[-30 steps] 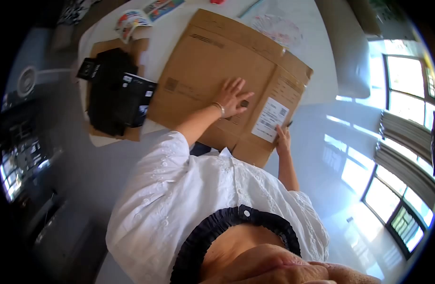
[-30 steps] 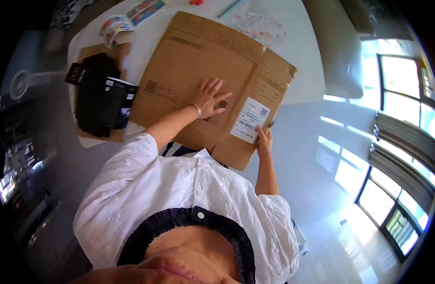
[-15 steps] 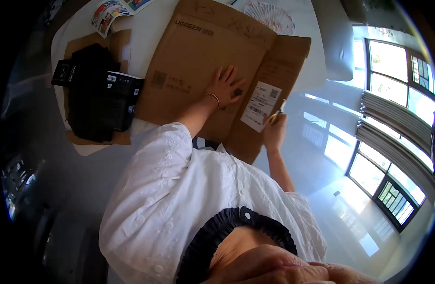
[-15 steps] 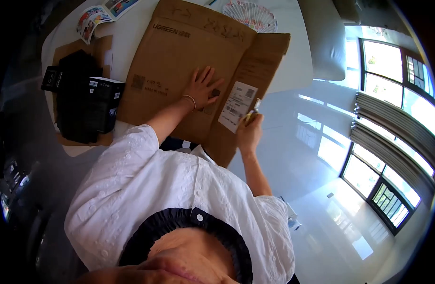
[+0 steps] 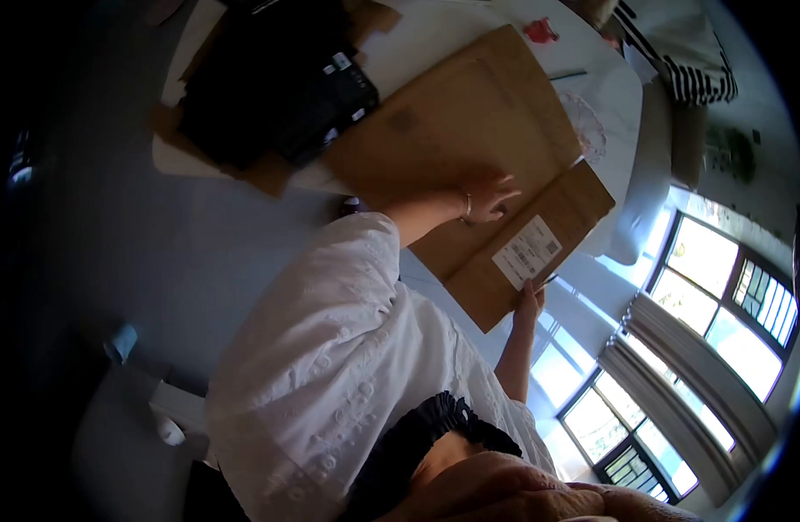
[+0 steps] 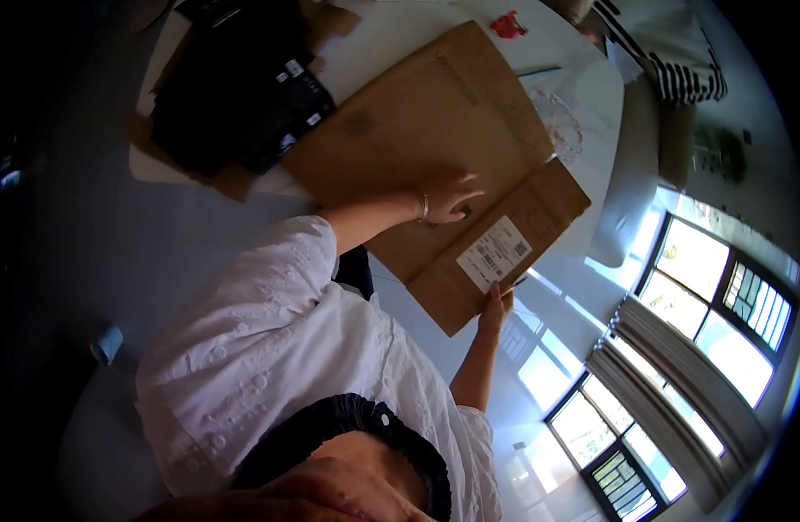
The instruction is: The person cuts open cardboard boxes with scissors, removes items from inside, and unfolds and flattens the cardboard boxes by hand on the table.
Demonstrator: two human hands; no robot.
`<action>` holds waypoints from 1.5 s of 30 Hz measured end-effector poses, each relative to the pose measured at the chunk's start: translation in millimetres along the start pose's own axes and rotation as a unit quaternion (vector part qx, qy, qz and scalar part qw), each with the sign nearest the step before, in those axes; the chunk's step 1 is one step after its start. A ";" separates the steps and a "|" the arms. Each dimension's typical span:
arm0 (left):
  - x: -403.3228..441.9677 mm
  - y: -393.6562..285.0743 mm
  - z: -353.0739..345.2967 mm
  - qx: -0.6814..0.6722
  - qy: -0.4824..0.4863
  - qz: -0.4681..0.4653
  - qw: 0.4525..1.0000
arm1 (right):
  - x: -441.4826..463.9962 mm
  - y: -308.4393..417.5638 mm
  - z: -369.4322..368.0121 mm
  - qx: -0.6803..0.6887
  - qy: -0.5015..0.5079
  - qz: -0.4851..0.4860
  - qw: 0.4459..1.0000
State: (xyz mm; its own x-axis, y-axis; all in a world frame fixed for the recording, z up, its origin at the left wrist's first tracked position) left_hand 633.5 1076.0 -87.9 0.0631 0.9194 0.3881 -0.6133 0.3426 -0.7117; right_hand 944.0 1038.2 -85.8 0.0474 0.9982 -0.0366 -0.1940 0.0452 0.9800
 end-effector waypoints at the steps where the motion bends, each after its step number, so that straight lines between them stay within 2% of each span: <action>1: -14.6 -5.8 8.0 -0.017 -0.034 -0.015 0.999 | -0.5 -6.2 2.6 0.018 -0.003 -0.001 1.000; 2: -31.5 -15.8 24.8 -0.038 -0.094 -0.022 0.995 | 1.8 -5.3 7.2 0.012 0.005 0.003 1.000; 3: -45.8 -27.4 43.1 -0.032 -0.094 -0.014 0.995 | 12.6 -5.9 17.1 0.045 0.024 0.013 0.999; 5: -64.8 -53.1 85.8 -0.099 -0.134 -0.031 0.986 | 31.0 17.5 42.3 -0.008 -0.005 -0.002 1.000; 6: -72.9 -53.0 103.1 -0.097 -0.169 -0.019 0.981 | 47.4 37.2 41.1 0.003 0.028 0.003 1.000; 7: -81.4 -50.1 121.8 -0.098 -0.187 -0.003 0.978 | 67.6 58.9 33.5 -0.002 0.069 0.029 0.997; 8: -91.3 -47.3 139.8 -0.098 -0.204 0.013 0.974 | 100.0 53.0 48.6 -0.054 0.060 0.003 0.997; 10: -123.4 -44.3 157.9 -0.065 -0.235 0.110 0.964 | 111.9 76.0 34.0 -0.002 0.077 0.022 0.997; 11: -136.1 -36.4 158.9 -0.007 -0.251 0.123 0.960 | 125.5 60.1 43.1 0.002 0.061 0.009 0.998; 13: -157.6 -26.8 155.3 0.066 -0.272 0.131 0.951 | 134.4 53.1 56.4 -0.037 0.045 0.030 0.998; 14: -163.4 -27.6 154.3 0.095 -0.285 0.133 0.944 | 132.9 55.8 54.2 0.000 0.054 0.034 0.998; 16: -167.0 -18.1 145.2 0.100 -0.274 0.162 0.943 | 145.6 56.0 65.0 -0.034 0.040 0.046 0.998; 17: -170.4 -15.2 136.6 0.106 -0.268 0.146 0.946 | 150.0 51.2 69.5 -0.042 0.031 0.042 0.998; 18: -172.2 -7.0 126.6 0.115 -0.265 0.171 0.942 | 157.3 41.2 77.1 -0.029 0.019 0.045 0.998; 20: -166.0 4.8 97.6 0.136 -0.248 0.243 0.928 | 199.2 33.8 92.6 -0.136 0.021 0.077 0.987; 21: -147.8 0.2 81.4 0.146 -0.247 0.250 0.925 | 233.5 36.4 100.3 -0.130 0.031 0.071 0.988; 23: -110.5 6.1 55.3 0.101 -0.249 0.379 0.886 | 302.1 47.4 112.7 -0.211 0.054 0.059 0.974; 24: -94.7 6.5 46.2 0.112 -0.249 0.385 0.881 | 321.6 55.2 118.8 -0.251 0.043 0.110 0.961; 25: -91.6 14.8 38.8 0.075 -0.238 0.409 0.878 | 322.9 44.8 126.7 -0.221 0.043 0.041 0.973; 26: -99.5 25.0 35.3 0.034 -0.239 0.430 0.870 | 325.0 39.7 128.3 -0.266 0.022 0.092 0.959; 27: -105.6 25.1 33.3 0.053 -0.242 0.402 0.882 | 334.0 34.2 130.6 -0.309 0.005 0.150 0.939; 28: -109.9 22.6 31.7 0.073 -0.243 0.373 0.892 | 333.0 33.8 130.4 -0.353 -0.014 0.158 0.922; 29: -115.4 19.5 34.0 0.079 -0.263 0.382 0.882 | 332.0 34.8 131.2 -0.396 -0.035 0.167 0.902; 31: -123.4 5.7 32.1 0.082 -0.247 0.397 0.880 | 339.8 38.4 134.1 -0.402 -0.107 0.271 0.868; 33: -139.9 -8.8 40.7 0.097 -0.286 0.391 0.869 | 305.1 87.5 122.4 -0.410 -0.173 0.269 0.854; 34: -147.3 -19.0 45.1 0.109 -0.306 0.371 0.870 | 303.5 93.5 108.2 -0.404 -0.138 0.320 0.845; 35: -158.8 -26.4 52.0 0.111 -0.317 0.383 0.861 | 293.8 105.4 85.9 -0.402 -0.122 0.330 0.845; 36: -171.8 -32.1 63.4 0.077 -0.365 0.384 0.844 | 266.1 124.9 54.8 -0.382 -0.065 0.376 0.841; 39: -230.1 -21.0 88.9 0.042 -0.494 0.415 0.763 | 202.1 130.0 -41.6 -0.341 0.079 0.459 0.816; 40: -247.4 -10.2 99.2 0.018 -0.535 0.421 0.732 | 172.2 134.4 -67.2 -0.290 0.139 0.417 0.850; 41: -265.2 13.4 110.9 0.017 -0.534 0.421 0.733 | 140.0 139.8 -94.7 -0.236 0.197 0.372 0.876; 42: -287.0 38.6 126.6 0.111 -0.544 0.424 0.716 | 113.6 141.7 -124.7 -0.218 0.236 0.378 0.868; 44: -303.2 58.0 147.2 0.202 -0.547 0.423 0.693 | 70.5 136.7 -184.3 -0.200 0.310 0.389 0.844; 45: -318.9 69.8 155.6 0.064 -0.607 0.450 0.652 | 51.1 131.2 -213.4 -0.199 0.344 0.394 0.829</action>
State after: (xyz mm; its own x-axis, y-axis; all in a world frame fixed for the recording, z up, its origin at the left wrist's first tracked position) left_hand 448.0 776.7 -170.2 -0.9896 -0.1205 0.0790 -0.0364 -0.3210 -0.9464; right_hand 711.9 1103.5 -0.9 -0.7914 0.5040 0.3459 -0.2135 -0.7581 0.6162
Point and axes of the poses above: each hand's wrist, its own x-axis towards the middle knuckle, its own z-axis out of the back of the hand, y = z × x, the point moved 6 cm from there along x, towards the middle knuckle, and after that the axes turned 5 degrees about z, right-handed, at the moved point
